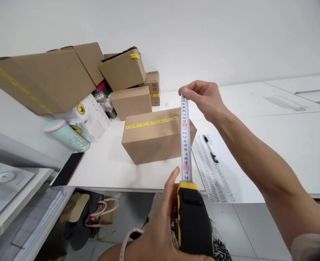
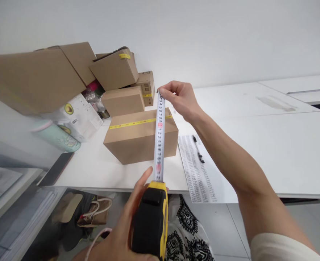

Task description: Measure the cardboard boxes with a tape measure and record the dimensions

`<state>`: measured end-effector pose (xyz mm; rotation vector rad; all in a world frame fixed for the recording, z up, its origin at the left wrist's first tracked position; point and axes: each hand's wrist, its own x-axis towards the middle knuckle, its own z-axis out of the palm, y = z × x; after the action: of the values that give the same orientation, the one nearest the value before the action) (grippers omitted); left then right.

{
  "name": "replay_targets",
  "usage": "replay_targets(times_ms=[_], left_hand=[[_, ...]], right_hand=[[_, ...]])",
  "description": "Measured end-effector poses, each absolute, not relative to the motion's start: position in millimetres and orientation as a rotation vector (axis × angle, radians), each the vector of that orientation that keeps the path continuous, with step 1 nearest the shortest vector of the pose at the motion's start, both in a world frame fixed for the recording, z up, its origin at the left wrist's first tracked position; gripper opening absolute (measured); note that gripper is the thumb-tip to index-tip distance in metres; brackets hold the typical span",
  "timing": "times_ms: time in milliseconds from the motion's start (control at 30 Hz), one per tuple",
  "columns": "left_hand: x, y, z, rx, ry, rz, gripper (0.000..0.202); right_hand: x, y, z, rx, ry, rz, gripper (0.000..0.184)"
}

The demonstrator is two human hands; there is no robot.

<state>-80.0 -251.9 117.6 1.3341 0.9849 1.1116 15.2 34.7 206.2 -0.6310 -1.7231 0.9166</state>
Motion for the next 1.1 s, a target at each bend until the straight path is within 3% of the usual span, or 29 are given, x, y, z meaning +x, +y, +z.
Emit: replay_targets(times_ms=[167,267,400,500,600,733,833,933,1000,1100], left_hand=[[-98.6,-243.2,159.5,1.581,1.277,1.165,0.131],[-118.7,-225.1,180.0,1.898,1.526,1.233,0.110],[-158.5,-175.9,204.0,2.282,2.017,1.218,0.098],[-187.9,-129.5,210.8,2.410,2.347,0.925,0.097],[-212.8,-89.7,202.8,2.517,2.397,0.749,0.094],[-231.0,-61.3,189.1,2.538,2.428,0.609,0.076],[-222.8,-62.2,192.2,2.400,2.532,0.468,0.079],[-189.4,-80.0,195.8,2.652,2.426,0.734,0.085],[-152.7,-95.6,186.0,2.916,2.060,1.003,0.084],[-84.6,-109.8,143.0,3.003,1.322,1.124,0.052]], right_hand=[[58.8,-61.3,207.7,-0.494,-1.886,0.882,0.016],[85.5,-72.8,191.5,-0.549,-1.950,0.785,0.016],[126.1,-18.4,142.0,-1.082,-1.820,0.522,0.026],[148.0,26.2,90.7,-1.604,-2.040,0.469,0.024],[149.9,45.3,48.8,-1.813,-2.168,0.491,0.036],[141.2,50.0,25.4,-1.647,-2.321,0.558,0.039],[146.7,56.7,26.6,-1.401,-2.230,0.843,0.035],[163.3,64.8,34.3,-1.140,-1.770,1.341,0.032],[175.1,67.5,39.1,-0.959,-1.467,1.525,0.034],[184.9,66.9,40.7,-0.831,-1.279,1.565,0.044]])
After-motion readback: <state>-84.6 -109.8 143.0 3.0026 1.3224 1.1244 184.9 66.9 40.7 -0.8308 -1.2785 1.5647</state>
